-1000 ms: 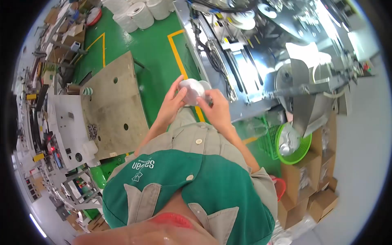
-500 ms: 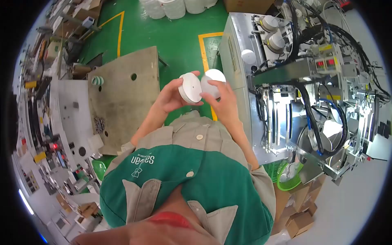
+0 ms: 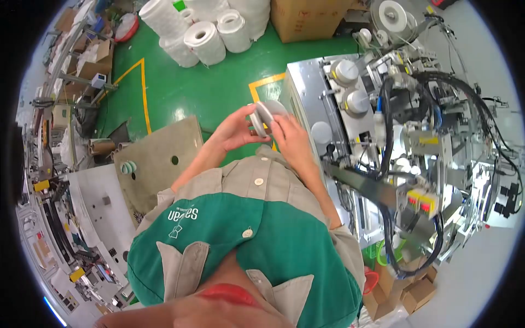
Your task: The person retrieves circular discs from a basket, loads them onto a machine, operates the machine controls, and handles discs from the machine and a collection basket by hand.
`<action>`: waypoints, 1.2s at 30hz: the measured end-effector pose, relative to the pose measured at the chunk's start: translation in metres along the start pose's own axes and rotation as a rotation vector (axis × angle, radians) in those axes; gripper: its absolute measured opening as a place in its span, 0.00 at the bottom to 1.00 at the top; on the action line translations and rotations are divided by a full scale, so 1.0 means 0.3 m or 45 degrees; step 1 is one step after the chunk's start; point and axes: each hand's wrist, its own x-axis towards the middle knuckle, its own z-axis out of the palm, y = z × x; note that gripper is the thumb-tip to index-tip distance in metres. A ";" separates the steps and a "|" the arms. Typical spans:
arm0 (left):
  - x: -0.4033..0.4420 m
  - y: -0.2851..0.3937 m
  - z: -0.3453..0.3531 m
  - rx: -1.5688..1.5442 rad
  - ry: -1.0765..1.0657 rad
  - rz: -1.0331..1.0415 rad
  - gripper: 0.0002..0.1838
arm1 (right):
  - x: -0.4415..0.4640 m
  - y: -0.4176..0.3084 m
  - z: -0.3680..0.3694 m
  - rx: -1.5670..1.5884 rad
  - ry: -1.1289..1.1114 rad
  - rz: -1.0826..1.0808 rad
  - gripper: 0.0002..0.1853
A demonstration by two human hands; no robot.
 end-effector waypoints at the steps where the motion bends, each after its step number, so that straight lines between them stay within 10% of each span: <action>1: 0.057 0.032 0.015 0.052 0.012 0.020 0.29 | 0.048 0.007 0.015 -0.029 0.013 -0.059 0.12; 12: 0.625 0.313 0.180 1.542 -0.240 0.519 0.23 | 0.342 0.215 -0.109 -0.002 0.608 0.542 0.16; 26: 1.202 0.387 0.385 1.820 -0.883 0.541 0.15 | 0.597 0.475 -0.083 0.108 1.327 1.312 0.23; 30: 1.246 0.340 0.356 1.285 -0.649 -0.438 0.34 | 0.657 0.471 -0.080 -0.557 1.137 1.309 0.19; 36: 1.314 0.342 0.453 1.316 -0.770 -0.704 0.44 | 0.651 0.396 -0.135 -0.539 1.004 1.156 0.18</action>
